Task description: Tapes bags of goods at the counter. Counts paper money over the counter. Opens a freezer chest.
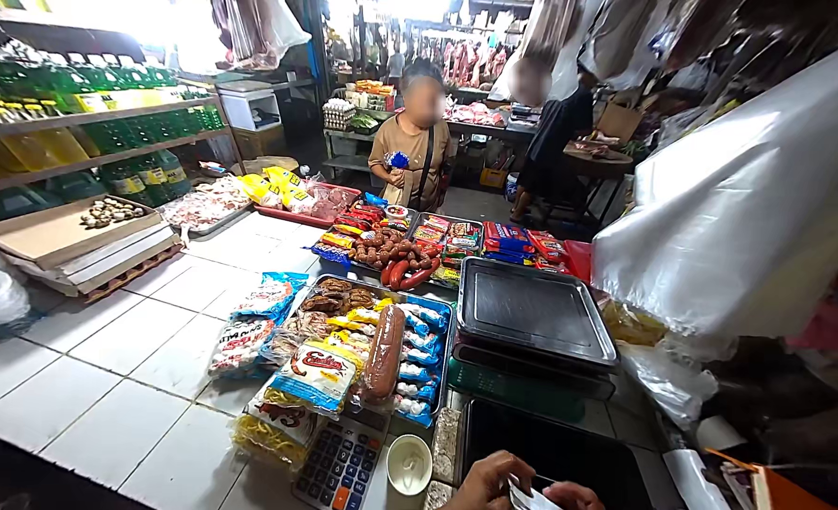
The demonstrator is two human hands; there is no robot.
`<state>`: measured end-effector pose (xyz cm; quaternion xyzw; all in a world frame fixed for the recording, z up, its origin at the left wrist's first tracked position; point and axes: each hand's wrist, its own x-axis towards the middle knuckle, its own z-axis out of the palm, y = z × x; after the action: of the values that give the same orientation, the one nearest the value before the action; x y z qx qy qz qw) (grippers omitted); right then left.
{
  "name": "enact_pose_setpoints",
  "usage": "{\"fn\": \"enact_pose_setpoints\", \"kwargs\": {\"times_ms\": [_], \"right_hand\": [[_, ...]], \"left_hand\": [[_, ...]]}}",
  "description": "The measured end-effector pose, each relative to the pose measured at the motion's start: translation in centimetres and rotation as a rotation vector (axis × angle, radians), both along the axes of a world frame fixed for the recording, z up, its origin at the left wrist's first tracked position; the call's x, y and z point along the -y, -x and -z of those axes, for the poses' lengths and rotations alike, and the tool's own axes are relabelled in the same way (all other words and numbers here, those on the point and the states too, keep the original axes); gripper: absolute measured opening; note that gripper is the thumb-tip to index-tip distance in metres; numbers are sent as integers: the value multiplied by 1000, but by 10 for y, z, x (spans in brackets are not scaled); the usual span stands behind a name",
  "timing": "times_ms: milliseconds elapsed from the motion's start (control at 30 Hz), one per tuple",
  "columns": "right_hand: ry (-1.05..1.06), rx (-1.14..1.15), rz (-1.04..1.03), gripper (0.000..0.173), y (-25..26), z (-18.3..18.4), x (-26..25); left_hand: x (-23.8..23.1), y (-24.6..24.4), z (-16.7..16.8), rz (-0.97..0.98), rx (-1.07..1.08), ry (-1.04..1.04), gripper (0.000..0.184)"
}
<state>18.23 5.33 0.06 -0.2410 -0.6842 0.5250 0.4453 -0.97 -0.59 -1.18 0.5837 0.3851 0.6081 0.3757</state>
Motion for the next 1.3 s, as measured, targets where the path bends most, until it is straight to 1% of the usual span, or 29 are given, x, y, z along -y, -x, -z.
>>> {"fn": "enact_pose_setpoints", "kwargs": {"times_ms": [33, 67, 133, 200, 267, 300, 333, 400, 433, 467, 533, 567, 633, 667, 700, 733, 767, 800, 833, 867, 933, 967, 1000, 1067, 1100, 1133, 1200, 1233, 1300], "right_hand": [[-28, -7, -14, 26, -1, 2, -2], [-57, -9, -27, 21, -2, 4, -5], [-65, -28, -23, 23, -5, 9, -8], [-48, -47, 3, 22, -7, 12, -8], [-79, -30, 87, 20, -5, 13, -6], [-114, -10, 148, 21, -2, 12, -4], [-154, 21, 192, 20, 2, 11, -1], [-216, 106, 186, 16, 4, 8, 1], [-210, 156, 124, 17, -1, 3, 0], [-167, 195, 39, 23, -9, -4, -2], [-26, 211, -69, 38, -22, -15, -3], [31, 217, -64, 46, -25, -19, -2], [115, 281, 47, 60, -24, -22, 5], [131, 279, 100, 55, -21, -21, 9], [129, 255, 144, 43, -19, -20, 12], [100, 215, 174, 29, -18, -19, 15], [37, 173, 186, 18, -17, -18, 18], [-48, 140, 194, 11, -14, -18, 21], [-136, 120, 205, 11, -12, -17, 25], [-202, 110, 221, 12, -9, -17, 29], [-244, 100, 248, 14, -8, -18, 39], [-211, 102, 248, 15, -11, -18, 44], [-141, 117, 236, 17, -15, -19, 47], [20, 133, 192, 21, -25, -19, 51], [82, 136, 163, 24, -31, -19, 52], [121, 130, 119, 27, -36, -18, 53], [143, 84, 22, 27, -44, -14, 53], [144, 75, 0, 25, -47, -13, 53], [172, 59, 76, 22, -48, -14, 56]], "left_hand": [[-1, 0, 1, -6, 11, -13, 18], [-2, 1, 2, -9, 25, -5, 16], [-4, 5, 2, 31, 75, 28, 15], [-7, 11, 9, 158, 203, 50, 22], [-10, 15, 13, 317, 346, 133, 31], [-10, 16, 12, 347, 382, 199, 32], [-8, 17, 8, 328, 372, 251, 30], [-6, 17, 0, 212, 194, 246, 21], [-6, 15, -1, 152, 101, 212, 28], [-6, 13, -1, 107, 34, 184, 37], [-7, 8, 0, 77, -9, 131, 52], [-8, 4, 1, 67, -22, 110, 56], [-7, -4, 2, 39, -67, 91, 61], [-6, -7, 2, 28, -91, 77, 63], [-5, -8, 2, 29, -107, 67, 65], [-4, -7, 3, 38, -112, 60, 63], [-2, -6, 3, 52, -108, 59, 53], [0, -5, 3, 64, -99, 83, 37], [4, -5, -1, 81, -78, 140, 24], [7, -6, -6, 118, -7, 222, 18], [12, -9, -13, 208, 194, 375, 19], [13, -8, -13, 272, 305, 406, 18], [13, -7, -11, 351, 390, 415, 17], [12, -1, -5, 517, 460, 430, 27], [12, 1, -3, 569, 465, 442, 33], [13, 0, -3, 560, 459, 458, 34], [17, -5, -8, 422, 356, 472, 20], [18, -8, -10, 372, 258, 443, 20], [20, -16, -14, 326, 107, 361, 34]]}}
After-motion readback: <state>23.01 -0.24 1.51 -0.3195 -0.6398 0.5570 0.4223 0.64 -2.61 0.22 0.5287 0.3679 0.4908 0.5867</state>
